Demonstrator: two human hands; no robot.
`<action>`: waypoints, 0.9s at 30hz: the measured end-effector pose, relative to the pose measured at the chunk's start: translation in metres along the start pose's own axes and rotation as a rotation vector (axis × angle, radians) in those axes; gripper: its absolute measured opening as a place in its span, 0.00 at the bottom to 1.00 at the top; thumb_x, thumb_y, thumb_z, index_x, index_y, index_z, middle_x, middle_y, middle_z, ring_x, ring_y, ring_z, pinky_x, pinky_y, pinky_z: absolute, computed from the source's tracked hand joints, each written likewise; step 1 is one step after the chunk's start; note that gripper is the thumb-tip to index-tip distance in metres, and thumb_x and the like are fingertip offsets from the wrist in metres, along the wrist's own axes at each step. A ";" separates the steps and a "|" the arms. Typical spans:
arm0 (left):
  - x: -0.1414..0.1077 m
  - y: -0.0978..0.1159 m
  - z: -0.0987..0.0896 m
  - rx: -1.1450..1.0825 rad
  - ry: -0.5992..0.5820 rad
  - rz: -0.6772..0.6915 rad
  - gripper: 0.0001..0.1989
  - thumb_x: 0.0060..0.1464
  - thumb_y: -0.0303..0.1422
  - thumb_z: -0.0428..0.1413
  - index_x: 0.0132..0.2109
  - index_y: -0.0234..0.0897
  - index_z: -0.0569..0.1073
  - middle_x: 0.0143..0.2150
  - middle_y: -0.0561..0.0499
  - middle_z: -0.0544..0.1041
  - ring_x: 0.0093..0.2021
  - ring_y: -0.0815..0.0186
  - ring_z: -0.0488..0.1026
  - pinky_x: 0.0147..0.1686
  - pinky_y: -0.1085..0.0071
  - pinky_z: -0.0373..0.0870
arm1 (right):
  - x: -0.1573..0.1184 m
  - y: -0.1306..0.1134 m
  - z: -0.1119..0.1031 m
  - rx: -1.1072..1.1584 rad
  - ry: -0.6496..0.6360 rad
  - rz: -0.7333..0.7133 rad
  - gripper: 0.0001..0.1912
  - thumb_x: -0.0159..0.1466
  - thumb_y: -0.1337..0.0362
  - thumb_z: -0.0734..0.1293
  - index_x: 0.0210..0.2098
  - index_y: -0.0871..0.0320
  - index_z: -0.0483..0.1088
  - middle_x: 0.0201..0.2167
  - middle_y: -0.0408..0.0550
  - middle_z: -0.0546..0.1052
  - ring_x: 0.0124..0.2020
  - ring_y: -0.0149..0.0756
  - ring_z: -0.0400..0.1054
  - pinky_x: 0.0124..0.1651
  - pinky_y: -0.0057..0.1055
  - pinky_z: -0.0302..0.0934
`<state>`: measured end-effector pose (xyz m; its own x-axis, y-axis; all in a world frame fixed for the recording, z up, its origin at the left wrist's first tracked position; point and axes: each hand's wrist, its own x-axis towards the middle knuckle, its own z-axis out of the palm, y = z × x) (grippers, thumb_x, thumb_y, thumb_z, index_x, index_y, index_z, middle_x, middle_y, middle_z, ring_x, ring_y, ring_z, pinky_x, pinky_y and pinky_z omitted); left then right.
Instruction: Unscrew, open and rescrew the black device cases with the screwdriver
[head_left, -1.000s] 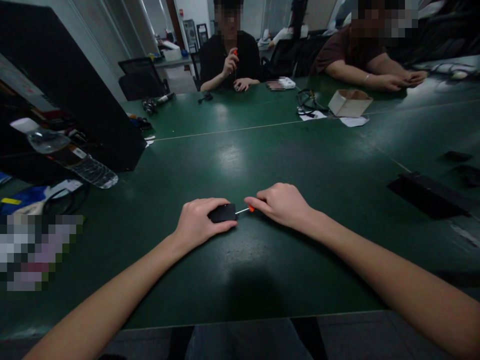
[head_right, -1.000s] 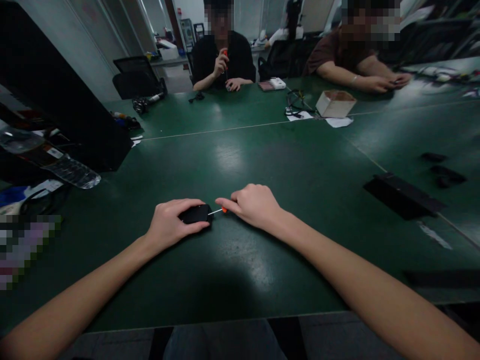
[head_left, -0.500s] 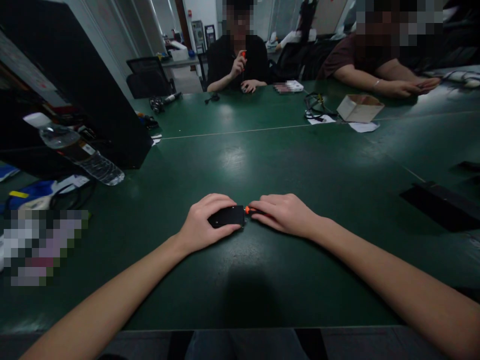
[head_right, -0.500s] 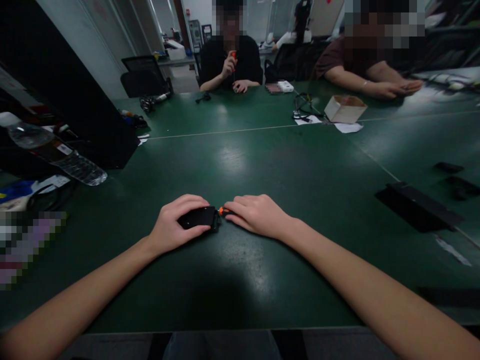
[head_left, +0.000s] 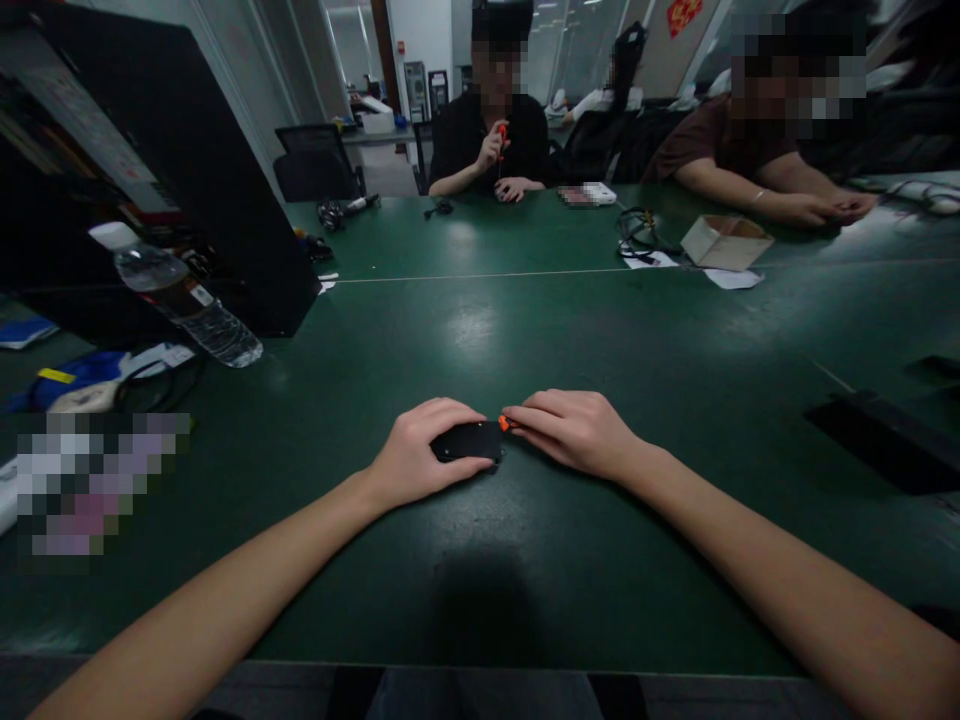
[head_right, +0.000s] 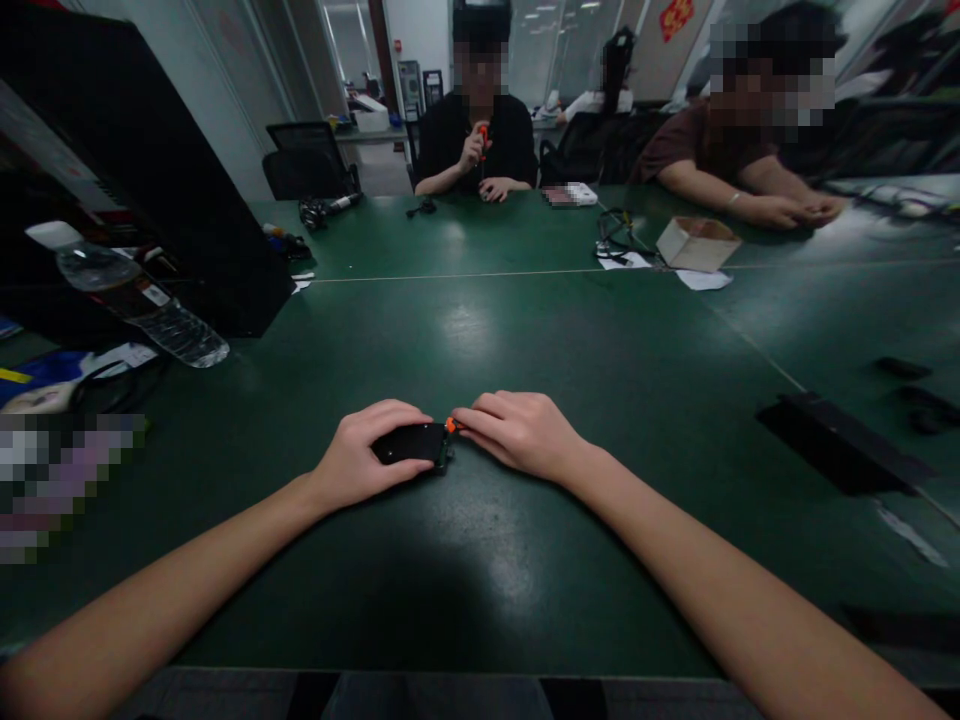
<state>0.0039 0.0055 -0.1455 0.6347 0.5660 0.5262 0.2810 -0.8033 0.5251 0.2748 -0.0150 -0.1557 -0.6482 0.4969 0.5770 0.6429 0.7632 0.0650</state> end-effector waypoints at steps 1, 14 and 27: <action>0.000 0.000 0.000 -0.004 -0.003 0.002 0.20 0.54 0.38 0.69 0.51 0.35 0.78 0.46 0.43 0.82 0.47 0.58 0.80 0.51 0.61 0.76 | 0.001 -0.003 0.002 0.007 -0.009 0.015 0.12 0.73 0.63 0.63 0.50 0.60 0.76 0.37 0.49 0.81 0.33 0.33 0.74 0.35 0.30 0.63; 0.000 0.003 -0.002 -0.045 0.017 -0.035 0.20 0.53 0.38 0.70 0.51 0.36 0.79 0.46 0.44 0.83 0.46 0.57 0.79 0.50 0.60 0.76 | 0.004 -0.003 0.005 0.219 -0.291 0.181 0.18 0.76 0.58 0.57 0.56 0.58 0.71 0.39 0.49 0.78 0.38 0.35 0.75 0.38 0.30 0.65; -0.004 -0.002 0.002 -0.065 -0.018 0.017 0.21 0.55 0.40 0.68 0.54 0.37 0.78 0.48 0.43 0.83 0.47 0.56 0.79 0.51 0.58 0.75 | -0.002 0.009 -0.007 -0.002 -0.207 0.125 0.16 0.74 0.57 0.61 0.50 0.60 0.75 0.44 0.55 0.81 0.40 0.39 0.76 0.40 0.33 0.68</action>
<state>0.0023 0.0047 -0.1501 0.6523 0.5482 0.5234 0.2232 -0.7989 0.5585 0.2847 -0.0119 -0.1499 -0.6333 0.6613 0.4019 0.7238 0.6900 0.0052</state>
